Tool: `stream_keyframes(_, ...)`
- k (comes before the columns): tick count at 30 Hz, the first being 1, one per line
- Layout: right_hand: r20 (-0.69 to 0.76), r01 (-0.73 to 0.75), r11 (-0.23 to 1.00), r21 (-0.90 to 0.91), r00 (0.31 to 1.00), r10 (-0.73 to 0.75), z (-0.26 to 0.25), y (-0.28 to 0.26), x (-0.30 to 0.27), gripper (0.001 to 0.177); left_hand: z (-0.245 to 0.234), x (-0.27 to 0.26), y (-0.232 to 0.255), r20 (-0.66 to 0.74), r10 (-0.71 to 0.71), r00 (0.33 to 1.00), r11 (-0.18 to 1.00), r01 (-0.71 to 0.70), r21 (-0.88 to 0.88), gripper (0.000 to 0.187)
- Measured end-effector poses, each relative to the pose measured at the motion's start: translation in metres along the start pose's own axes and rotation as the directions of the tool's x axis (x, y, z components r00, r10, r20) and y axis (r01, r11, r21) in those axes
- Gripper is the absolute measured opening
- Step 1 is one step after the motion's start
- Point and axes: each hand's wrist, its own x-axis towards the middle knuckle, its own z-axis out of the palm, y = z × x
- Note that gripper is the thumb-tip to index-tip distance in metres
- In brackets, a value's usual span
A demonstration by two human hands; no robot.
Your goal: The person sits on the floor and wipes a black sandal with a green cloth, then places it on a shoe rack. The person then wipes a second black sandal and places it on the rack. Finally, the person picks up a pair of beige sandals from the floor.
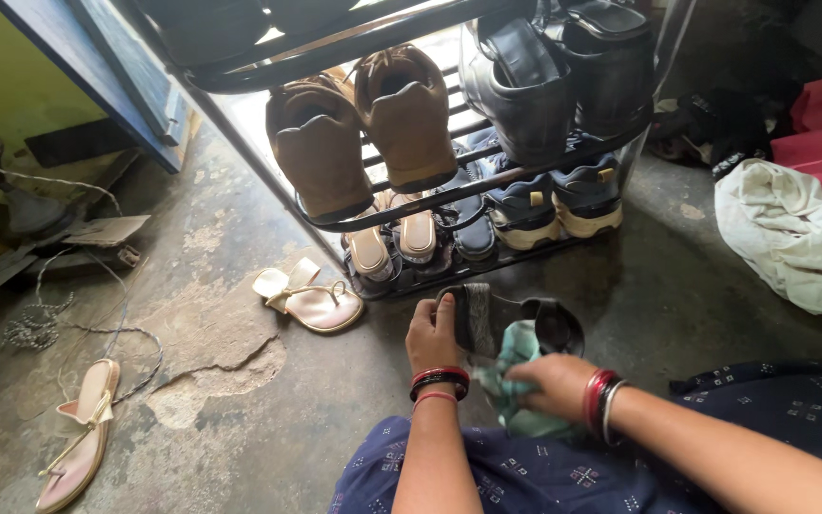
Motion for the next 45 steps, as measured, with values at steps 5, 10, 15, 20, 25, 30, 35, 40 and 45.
stream_keyframes(5, -0.599, 0.36, 0.869, 0.339, 0.795, -0.096, -0.05, -0.01, 0.005, 0.038, 0.003, -0.001, 0.014, 0.038, -0.008, 0.999, 0.998, 0.011, -0.055, 0.042)
stream_keyframes(10, -0.739, 0.277, 0.903, 0.328, 0.671, 0.062, -0.056, -0.043, 0.018, 0.044, 0.006, -0.003, 0.005, 0.05, 0.098, 0.994, 0.993, -0.094, -0.065, 0.029)
stream_keyframes(15, -0.477, 0.058, 0.973, 0.225, 0.877, 0.058, -0.029, -0.023, 0.038, 0.074, 0.005, 0.001, -0.01, 0.082, -0.014, 0.997, 0.992, 0.025, -0.127, 0.028)
stream_keyframes(20, -0.183, -0.085, 0.987, 0.138, 0.977, 0.11, 0.003, 0.011, 0.021, 0.07, 0.004, 0.009, -0.001, 0.152, -0.001, 0.988, 0.988, 0.025, -0.154, 0.031)
stream_keyframes(25, -0.116, -0.045, 0.882, 0.468, 0.987, 0.112, -0.003, 0.027, 0.009, 0.064, 0.006, -0.004, 0.014, 0.21, -0.032, 0.977, 0.989, 0.062, -0.137, 0.029)
stream_keyframes(30, -0.042, -0.085, 0.874, 0.479, 0.992, 0.12, -0.011, 0.033, 0.006, 0.057, 0.004, -0.008, 0.013, 0.126, 0.246, 0.961, 0.967, -0.252, 0.032, 0.021)
stream_keyframes(35, -0.099, -0.015, 0.737, 0.675, 0.989, 0.112, 0.008, 0.058, 0.009, 0.053, 0.004, -0.014, 0.017, 0.225, 0.076, 0.971, 0.995, -0.09, 0.053, 0.022)
stream_keyframes(40, -0.329, 0.199, 0.527, 0.827, 0.93, 0.165, -0.005, 0.064, 0.009, 0.049, 0.006, -0.025, 0.032, 0.178, 0.212, 0.961, 0.976, -0.2, -0.086, 0.024)
stream_keyframes(45, -0.597, 0.381, 0.558, 0.737, 0.755, 0.273, -0.054, 0.028, -0.01, 0.042, 0.002, -0.032, 0.051, 0.076, 0.334, 0.94, 0.937, -0.322, -0.134, 0.021)
